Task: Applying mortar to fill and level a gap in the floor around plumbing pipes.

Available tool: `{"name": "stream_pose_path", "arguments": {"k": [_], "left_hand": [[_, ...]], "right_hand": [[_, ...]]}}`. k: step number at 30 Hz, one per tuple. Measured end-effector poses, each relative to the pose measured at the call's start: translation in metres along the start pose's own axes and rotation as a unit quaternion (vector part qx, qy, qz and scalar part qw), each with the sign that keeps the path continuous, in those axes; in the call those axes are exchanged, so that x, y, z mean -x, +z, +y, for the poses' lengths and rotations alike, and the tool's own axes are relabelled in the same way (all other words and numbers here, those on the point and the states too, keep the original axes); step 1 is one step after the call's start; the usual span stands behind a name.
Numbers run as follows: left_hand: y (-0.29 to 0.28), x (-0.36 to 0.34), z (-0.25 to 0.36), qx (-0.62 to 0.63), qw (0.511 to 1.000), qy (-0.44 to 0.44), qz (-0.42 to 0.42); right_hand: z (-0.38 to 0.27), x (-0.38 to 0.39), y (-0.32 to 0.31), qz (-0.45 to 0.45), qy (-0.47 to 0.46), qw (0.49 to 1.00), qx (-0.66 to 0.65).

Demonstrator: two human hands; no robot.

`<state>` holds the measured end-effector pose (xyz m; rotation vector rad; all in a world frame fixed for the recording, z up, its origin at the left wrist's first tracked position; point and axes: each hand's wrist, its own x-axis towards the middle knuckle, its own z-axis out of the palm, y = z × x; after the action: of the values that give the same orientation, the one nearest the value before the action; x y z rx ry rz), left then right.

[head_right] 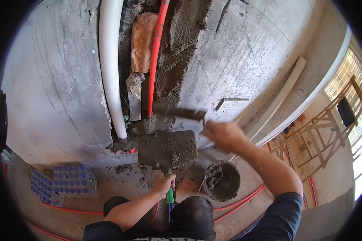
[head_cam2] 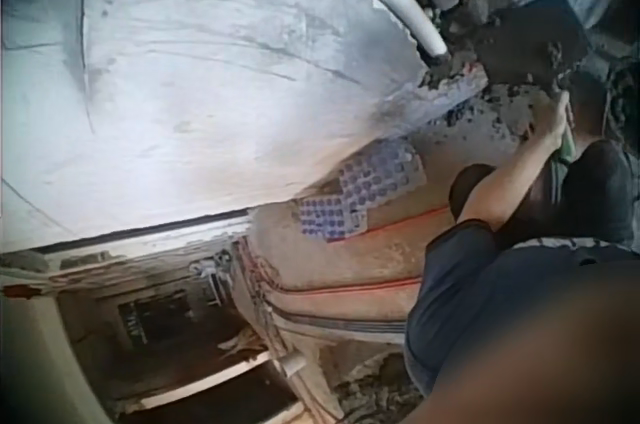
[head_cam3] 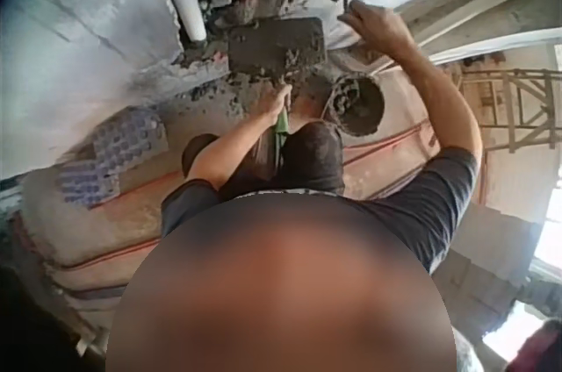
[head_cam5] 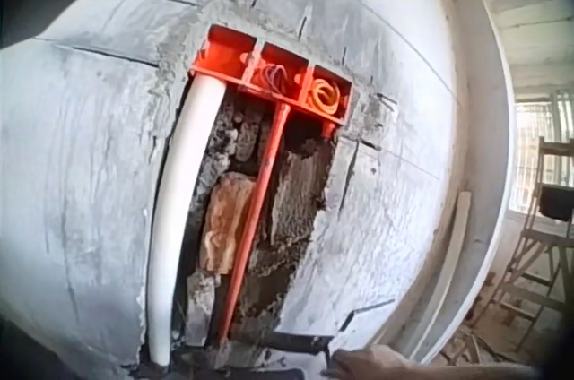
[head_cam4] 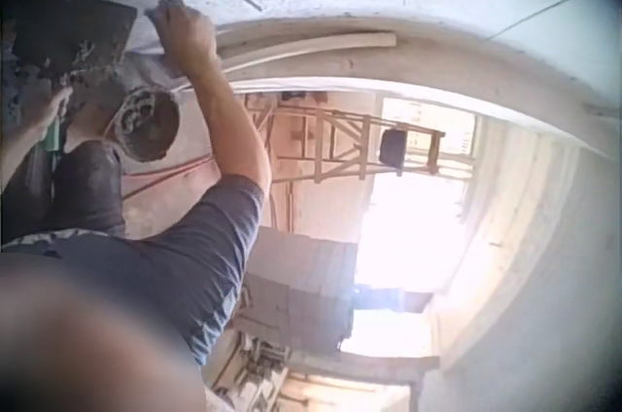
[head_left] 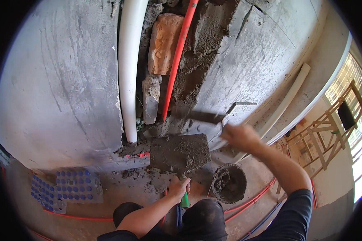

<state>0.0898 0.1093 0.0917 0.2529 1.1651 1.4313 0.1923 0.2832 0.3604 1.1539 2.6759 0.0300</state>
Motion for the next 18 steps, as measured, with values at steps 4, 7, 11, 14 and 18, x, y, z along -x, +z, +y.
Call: {"name": "stream_pose_path", "arguments": {"k": [4,7,11,14,18], "left_hand": [[0.004,0.008,0.003,0.007,1.0,0.009,-0.003],[0.004,0.003,0.006,0.007,1.0,0.017,-0.016],[-0.002,0.0,-0.002,0.009,1.0,0.018,-0.024],[-0.005,-0.003,-0.004,0.008,0.999,0.014,-0.031],[-0.007,-0.005,-0.009,0.003,0.999,0.009,-0.034]], "right_hand": [[0.016,-0.009,-0.087,0.211,-0.044,0.972,0.09],[0.017,-0.016,-0.132,0.257,-0.048,0.959,0.106],[0.021,-0.009,-0.162,0.248,-0.046,0.968,0.012],[0.023,-0.008,-0.175,0.261,-0.043,0.964,0.023],[0.015,-0.003,-0.201,0.293,0.001,0.956,-0.012]]}}
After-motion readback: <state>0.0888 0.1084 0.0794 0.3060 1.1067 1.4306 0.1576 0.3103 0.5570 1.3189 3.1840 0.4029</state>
